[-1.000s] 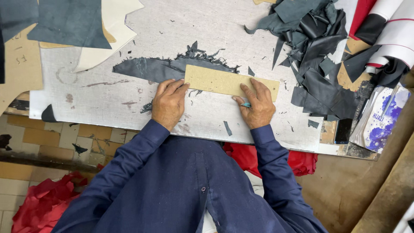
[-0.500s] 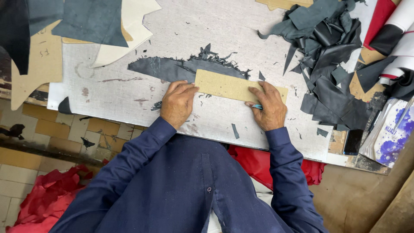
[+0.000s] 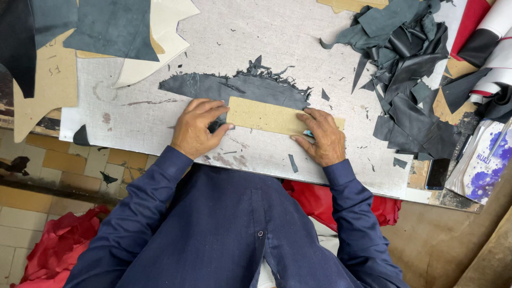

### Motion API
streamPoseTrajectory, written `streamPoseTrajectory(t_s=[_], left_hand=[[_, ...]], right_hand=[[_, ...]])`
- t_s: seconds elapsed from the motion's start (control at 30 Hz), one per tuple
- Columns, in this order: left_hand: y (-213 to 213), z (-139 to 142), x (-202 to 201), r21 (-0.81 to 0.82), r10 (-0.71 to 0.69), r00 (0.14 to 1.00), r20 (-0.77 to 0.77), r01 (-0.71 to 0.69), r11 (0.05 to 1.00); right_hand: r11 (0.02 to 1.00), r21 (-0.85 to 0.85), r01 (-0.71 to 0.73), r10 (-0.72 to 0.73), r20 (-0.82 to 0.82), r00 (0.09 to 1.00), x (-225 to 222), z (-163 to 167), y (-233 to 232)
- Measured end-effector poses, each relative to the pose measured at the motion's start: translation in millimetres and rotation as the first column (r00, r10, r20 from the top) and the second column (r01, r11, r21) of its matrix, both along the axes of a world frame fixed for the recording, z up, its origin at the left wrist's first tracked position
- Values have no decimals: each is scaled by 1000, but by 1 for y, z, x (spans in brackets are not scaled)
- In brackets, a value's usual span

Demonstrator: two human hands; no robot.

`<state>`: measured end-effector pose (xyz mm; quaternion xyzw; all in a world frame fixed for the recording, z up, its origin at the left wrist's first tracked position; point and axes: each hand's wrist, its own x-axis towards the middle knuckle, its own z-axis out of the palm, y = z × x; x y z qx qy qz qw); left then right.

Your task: The person repeatedly places a rectangular cardboard template on a dark fabric, traces its outline with a light blue pen, and cuts along the traced lines with scissors. The person then removes the template and sets the cut fabric piece aside, repeating the process with new fabric sections.

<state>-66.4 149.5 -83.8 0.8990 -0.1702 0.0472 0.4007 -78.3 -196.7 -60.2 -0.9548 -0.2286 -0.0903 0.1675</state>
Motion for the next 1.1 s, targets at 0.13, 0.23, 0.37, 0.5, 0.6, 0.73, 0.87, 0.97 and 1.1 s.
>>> streamPoseTrajectory(t_s=[0.13,0.23,0.37,0.5,0.6,0.73,0.87,0.97,1.1], left_hand=[[15,9,22,110,148,959,241,-179,978],[22,15,38,194,227,936,269,-284,939],[26,16,57,153,198,980,-5,-195,969],[28,14,60,161,115,990,-81,-101,982],[16,15,47,-95,-59,987,-150,45,994],[-34,12,17,-473,-356,881,-312,181,862],[-66,12,-2,-532,-682,640,-354,462,710],[-55,21,-2,-217,-616,697,-366,580,785],[-30,40,2,250,-184,979,-86,200,947]], right_hand=[[993,-31,111,-109,61,992,10,12,-24],[965,-24,261,-248,237,939,14,23,-36],[913,156,376,-381,0,925,15,8,-23],[860,176,478,-430,-252,867,20,-17,7],[804,382,455,-256,-468,846,18,-6,22],[706,704,74,119,-221,968,-11,21,64],[656,654,377,97,-568,817,-51,26,55],[818,396,417,158,-852,499,-86,17,-22],[812,-99,576,-281,-930,237,-156,11,-163]])
